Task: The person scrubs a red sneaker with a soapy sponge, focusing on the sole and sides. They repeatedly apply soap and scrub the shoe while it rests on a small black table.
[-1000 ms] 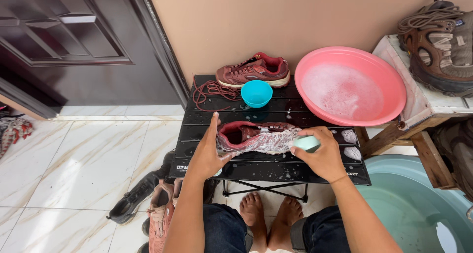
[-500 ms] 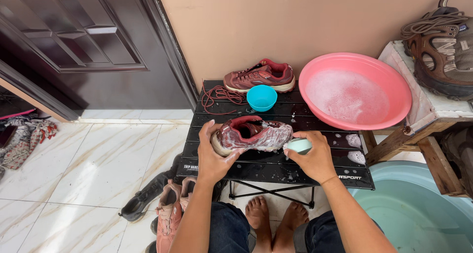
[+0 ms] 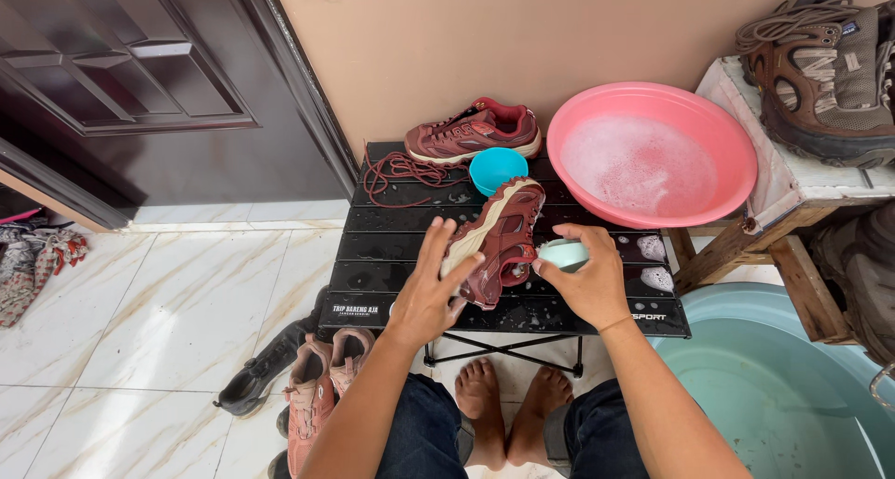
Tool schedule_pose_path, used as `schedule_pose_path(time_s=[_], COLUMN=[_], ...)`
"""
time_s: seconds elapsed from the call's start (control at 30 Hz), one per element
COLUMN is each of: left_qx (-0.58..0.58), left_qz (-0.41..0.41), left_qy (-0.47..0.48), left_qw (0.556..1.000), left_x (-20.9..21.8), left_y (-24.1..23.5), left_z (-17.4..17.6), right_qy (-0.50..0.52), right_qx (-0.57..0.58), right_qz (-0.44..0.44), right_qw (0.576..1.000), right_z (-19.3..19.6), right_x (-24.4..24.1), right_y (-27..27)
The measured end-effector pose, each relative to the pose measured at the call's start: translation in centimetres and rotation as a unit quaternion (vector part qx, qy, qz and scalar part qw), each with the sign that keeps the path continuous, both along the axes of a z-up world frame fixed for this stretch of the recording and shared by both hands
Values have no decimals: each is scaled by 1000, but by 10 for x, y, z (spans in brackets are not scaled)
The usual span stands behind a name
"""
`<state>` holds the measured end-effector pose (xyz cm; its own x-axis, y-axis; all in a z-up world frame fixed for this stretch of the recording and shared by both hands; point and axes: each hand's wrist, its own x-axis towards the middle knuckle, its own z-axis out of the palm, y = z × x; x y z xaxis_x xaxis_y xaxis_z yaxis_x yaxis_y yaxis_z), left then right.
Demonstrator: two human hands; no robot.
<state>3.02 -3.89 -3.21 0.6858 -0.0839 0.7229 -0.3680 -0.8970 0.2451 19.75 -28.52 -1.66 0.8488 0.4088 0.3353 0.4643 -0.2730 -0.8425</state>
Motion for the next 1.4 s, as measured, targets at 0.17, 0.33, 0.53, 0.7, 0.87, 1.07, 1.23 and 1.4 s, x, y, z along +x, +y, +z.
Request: schedule_pose_path(time_s=[0.17, 0.33, 0.53, 0.7, 0.87, 1.07, 1.23, 1.4], left_qx=[-233, -312, -255, -231, -188, -251, -251, -267], left_qz=[100, 184, 197, 175, 135, 75, 64, 10], left_qy=[115, 268, 328, 275, 137, 81, 28, -131], left_qw=[960, 893, 888, 917, 963, 962, 965, 955], left_x=[-21, -29, -29, -23, -17, -17, -8, 14], left_y=[2, 8, -8, 1, -1, -13, -17, -36], left_z=[19, 22, 47, 18, 1, 9, 19, 45], right_qy=[-21, -64, -66, -195, -40, 69, -83, -192], right_qx=[-11, -22, 30, 3, -275, -443, -214, 6], right_qz=[51, 85, 33, -162, -178, -138, -138, 102], right_qw=[998, 994, 997, 967, 944, 883, 963, 976], right_z=[-9, -4, 37, 48, 42, 47, 70, 115], right_x=[-8, -24, -12, 90, 176, 186, 116, -39], right_y=[9, 14, -1, -28, -23, -12, -3, 32])
